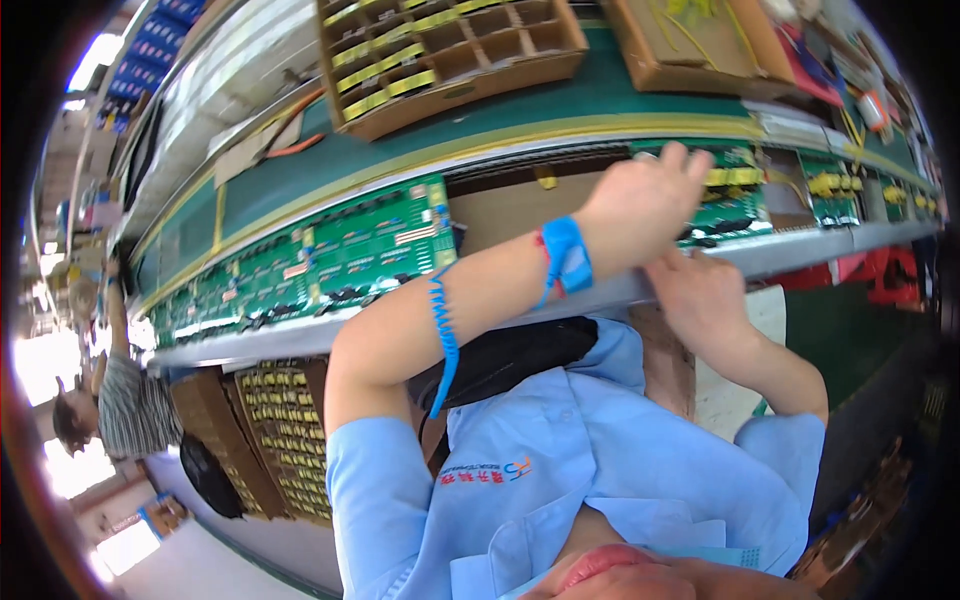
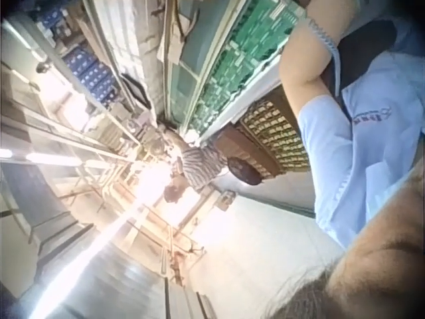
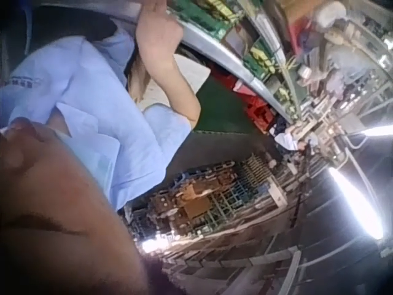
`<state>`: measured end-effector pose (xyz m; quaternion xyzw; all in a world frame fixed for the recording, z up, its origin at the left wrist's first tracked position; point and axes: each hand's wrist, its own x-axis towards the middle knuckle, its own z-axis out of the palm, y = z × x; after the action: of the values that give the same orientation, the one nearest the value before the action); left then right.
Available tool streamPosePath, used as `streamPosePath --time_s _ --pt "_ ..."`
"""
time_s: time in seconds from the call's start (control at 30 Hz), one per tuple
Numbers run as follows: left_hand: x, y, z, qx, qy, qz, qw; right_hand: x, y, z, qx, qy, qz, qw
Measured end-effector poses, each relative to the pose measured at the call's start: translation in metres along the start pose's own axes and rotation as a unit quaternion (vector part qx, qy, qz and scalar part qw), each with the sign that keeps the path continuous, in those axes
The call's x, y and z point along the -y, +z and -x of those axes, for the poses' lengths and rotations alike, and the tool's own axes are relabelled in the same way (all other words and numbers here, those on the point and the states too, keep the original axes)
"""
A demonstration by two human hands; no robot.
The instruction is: Install yellow components onto circuit boards on a moving assembly line.
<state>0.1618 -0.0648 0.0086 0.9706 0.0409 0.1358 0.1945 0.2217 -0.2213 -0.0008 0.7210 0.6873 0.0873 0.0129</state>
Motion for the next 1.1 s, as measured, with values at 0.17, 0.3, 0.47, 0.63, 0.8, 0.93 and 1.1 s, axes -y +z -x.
streamPosePath --time_s 0.17,0.3,0.47,0.63,0.8,0.93,1.1 --pt "0.013 -0.036 0.066 -0.13 0.062 0.037 0.989 -0.028 -0.008 0.008 0.07 0.053 0.028 0.996" --pt "0.051 -0.081 0.147 -0.136 -0.104 -0.102 0.98 -0.053 -0.003 0.026 0.087 0.093 0.06 0.99" --pt "0.067 -0.1 0.238 -0.086 -0.27 -0.224 0.933 -0.071 -0.004 0.037 0.099 0.125 0.084 0.984" --pt "0.064 -0.092 0.261 -0.085 -0.283 -0.211 0.932 -0.081 -0.006 0.031 0.107 0.133 0.059 0.984" --pt "0.053 -0.087 0.224 -0.064 -0.229 -0.116 0.964 -0.092 -0.004 0.03 0.096 0.154 0.06 0.982" --pt "0.041 -0.079 0.184 -0.06 -0.146 -0.092 0.983 -0.094 -0.01 -0.003 0.072 0.123 0.002 0.99" --pt "0.11 -0.11 0.102 -0.207 -0.057 -0.223 0.951 -0.09 -0.027 -0.123 -0.18 0.083 -0.068 0.978"
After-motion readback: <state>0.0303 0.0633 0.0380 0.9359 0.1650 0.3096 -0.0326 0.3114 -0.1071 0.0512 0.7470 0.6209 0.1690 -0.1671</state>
